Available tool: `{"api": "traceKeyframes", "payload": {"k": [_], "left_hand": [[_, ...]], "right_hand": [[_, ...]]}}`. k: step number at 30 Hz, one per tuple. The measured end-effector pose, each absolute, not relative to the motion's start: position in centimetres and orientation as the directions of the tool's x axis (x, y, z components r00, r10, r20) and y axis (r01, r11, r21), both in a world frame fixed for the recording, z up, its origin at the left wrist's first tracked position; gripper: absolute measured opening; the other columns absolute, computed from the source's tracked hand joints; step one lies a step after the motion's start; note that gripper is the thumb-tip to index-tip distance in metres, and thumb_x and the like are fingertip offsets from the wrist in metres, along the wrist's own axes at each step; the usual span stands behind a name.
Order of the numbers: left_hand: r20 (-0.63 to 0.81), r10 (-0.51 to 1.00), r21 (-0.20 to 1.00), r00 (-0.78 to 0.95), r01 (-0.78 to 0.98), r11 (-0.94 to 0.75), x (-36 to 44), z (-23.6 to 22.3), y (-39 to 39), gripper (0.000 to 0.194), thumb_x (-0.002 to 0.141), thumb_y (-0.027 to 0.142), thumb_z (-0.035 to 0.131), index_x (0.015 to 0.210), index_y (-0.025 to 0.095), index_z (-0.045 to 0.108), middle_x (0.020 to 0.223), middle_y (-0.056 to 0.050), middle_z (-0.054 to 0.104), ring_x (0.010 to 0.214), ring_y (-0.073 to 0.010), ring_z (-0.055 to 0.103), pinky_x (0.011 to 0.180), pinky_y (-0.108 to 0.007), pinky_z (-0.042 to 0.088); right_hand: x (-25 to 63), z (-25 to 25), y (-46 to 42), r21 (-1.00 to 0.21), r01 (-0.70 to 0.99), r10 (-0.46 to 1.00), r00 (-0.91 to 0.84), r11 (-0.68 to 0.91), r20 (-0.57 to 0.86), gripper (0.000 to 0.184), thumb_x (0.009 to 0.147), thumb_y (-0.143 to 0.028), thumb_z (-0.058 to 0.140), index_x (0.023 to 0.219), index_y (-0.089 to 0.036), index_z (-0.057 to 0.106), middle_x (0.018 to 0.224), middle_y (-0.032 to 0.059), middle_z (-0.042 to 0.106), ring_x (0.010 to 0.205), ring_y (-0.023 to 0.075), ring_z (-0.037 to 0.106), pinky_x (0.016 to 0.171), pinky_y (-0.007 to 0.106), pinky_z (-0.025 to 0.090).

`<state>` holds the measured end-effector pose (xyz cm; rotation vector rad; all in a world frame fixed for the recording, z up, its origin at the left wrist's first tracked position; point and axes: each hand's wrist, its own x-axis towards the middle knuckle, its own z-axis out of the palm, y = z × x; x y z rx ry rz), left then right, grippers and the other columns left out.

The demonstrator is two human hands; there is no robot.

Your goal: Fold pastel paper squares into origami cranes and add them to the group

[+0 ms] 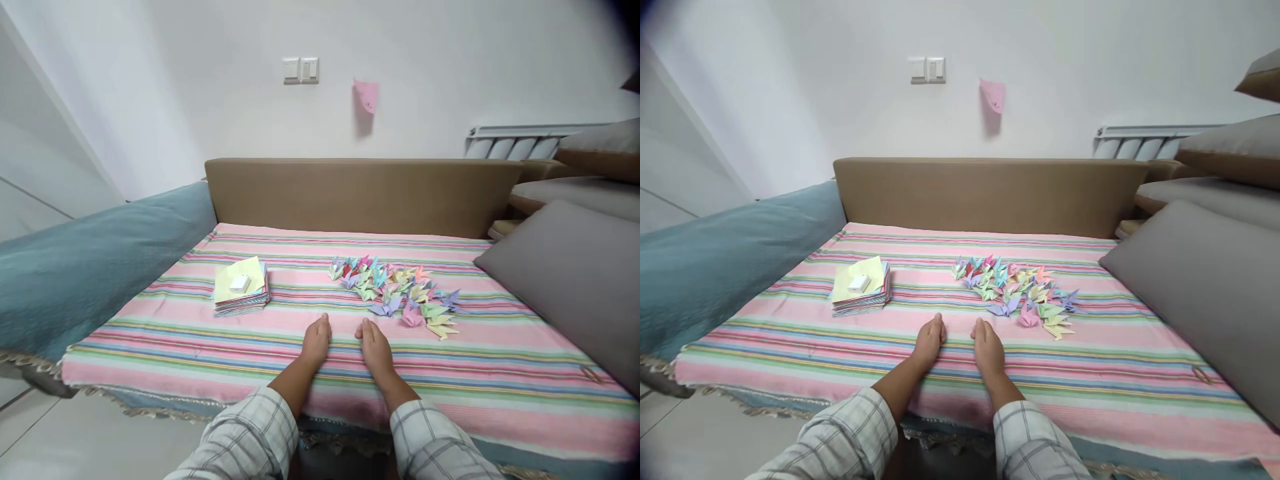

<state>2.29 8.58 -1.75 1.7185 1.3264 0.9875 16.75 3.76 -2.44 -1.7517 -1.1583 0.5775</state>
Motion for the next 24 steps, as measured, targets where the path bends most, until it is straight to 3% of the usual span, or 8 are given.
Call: {"api": "traceKeyframes", "payload": {"k": [3,5,8,12,15,20,24], "left_hand": [[0.227,0.938,0.867,0.263,0.385,-0.317,1.6,-1.8,7.0,0.031,0.085,0.042,0.036,0.070,0.019,0.051,0.064,0.001,0.053,0.064,-0.0137,0.049,0.063,-0.026,0.041],[0.224,0.915,0.879,0.335,0.336,-0.338,1.1,-1.9,6.2,0.019,0.080,0.034,0.047,0.087,0.019,0.054,0.075,0.000,0.058,0.069,-0.0133,0.053,0.067,-0.026,0.043],[0.162,0.899,0.916,0.407,0.277,-0.290,0.0,-1.9,5.5,0.030,0.077,0.029,0.052,0.104,0.018,0.054,0.085,-0.003,0.061,0.071,-0.0124,0.055,0.068,-0.025,0.045],[0.130,0.897,0.866,0.422,0.392,-0.310,-3.2,-0.8,6.2,0.036,0.078,0.031,0.052,0.111,0.019,0.055,0.086,-0.002,0.062,0.067,-0.0123,0.056,0.066,-0.025,0.046],[0.238,0.933,0.760,0.270,0.547,-0.352,-6.8,1.1,8.3,0.026,0.080,0.029,0.050,0.102,0.020,0.061,0.085,-0.003,0.066,0.077,-0.0155,0.060,0.075,-0.028,0.046],[0.492,0.871,0.517,-0.012,0.808,-0.281,-13.0,4.7,13.6,0.021,0.081,0.028,0.051,0.091,0.021,0.067,0.110,-0.006,0.065,0.107,-0.0222,0.054,0.096,-0.035,0.039],[0.440,0.898,0.303,-0.006,0.942,-0.142,-15.6,6.2,17.2,0.021,0.080,0.026,0.054,0.094,0.021,0.069,0.124,-0.006,0.056,0.117,-0.0231,0.048,0.104,-0.035,0.032]], "right_hand": [[16.3,-3.4,2.7,-0.833,0.554,0.868,0.415,-0.003,0.273,0.041,0.087,-0.049,0.031,0.103,-0.020,0.055,0.094,0.0065,0.067,0.083,0.0199,0.061,0.071,0.030,0.044],[16.1,-3.7,2.4,-0.763,0.644,0.883,0.327,0.053,0.337,0.037,0.084,-0.045,0.037,0.102,-0.018,0.055,0.097,0.0081,0.065,0.087,0.0205,0.059,0.076,0.031,0.043],[16.0,-3.7,2.3,-0.678,0.730,0.923,0.200,0.083,0.328,0.030,0.082,-0.040,0.040,0.093,-0.019,0.058,0.090,0.0065,0.065,0.085,0.0211,0.058,0.076,0.032,0.043],[16.0,-3.6,2.2,-0.687,0.726,0.939,0.215,0.030,0.268,0.031,0.082,-0.041,0.038,0.093,-0.020,0.059,0.089,0.0061,0.065,0.083,0.0209,0.059,0.071,0.031,0.044],[16.1,-3.7,2.0,-0.706,0.707,0.941,0.254,-0.021,0.225,0.035,0.081,-0.044,0.039,0.098,-0.020,0.058,0.093,0.0067,0.065,0.083,0.0213,0.060,0.067,0.030,0.045],[16.1,-3.7,1.9,-0.723,0.688,0.947,0.269,-0.062,0.175,0.039,0.080,-0.047,0.041,0.104,-0.020,0.057,0.094,0.0068,0.065,0.083,0.0207,0.061,0.063,0.028,0.046],[16.1,-3.9,2.0,-0.732,0.679,0.946,0.268,-0.051,0.183,0.039,0.079,-0.046,0.041,0.102,-0.020,0.057,0.091,0.0061,0.066,0.082,0.0202,0.062,0.066,0.029,0.047]]}}
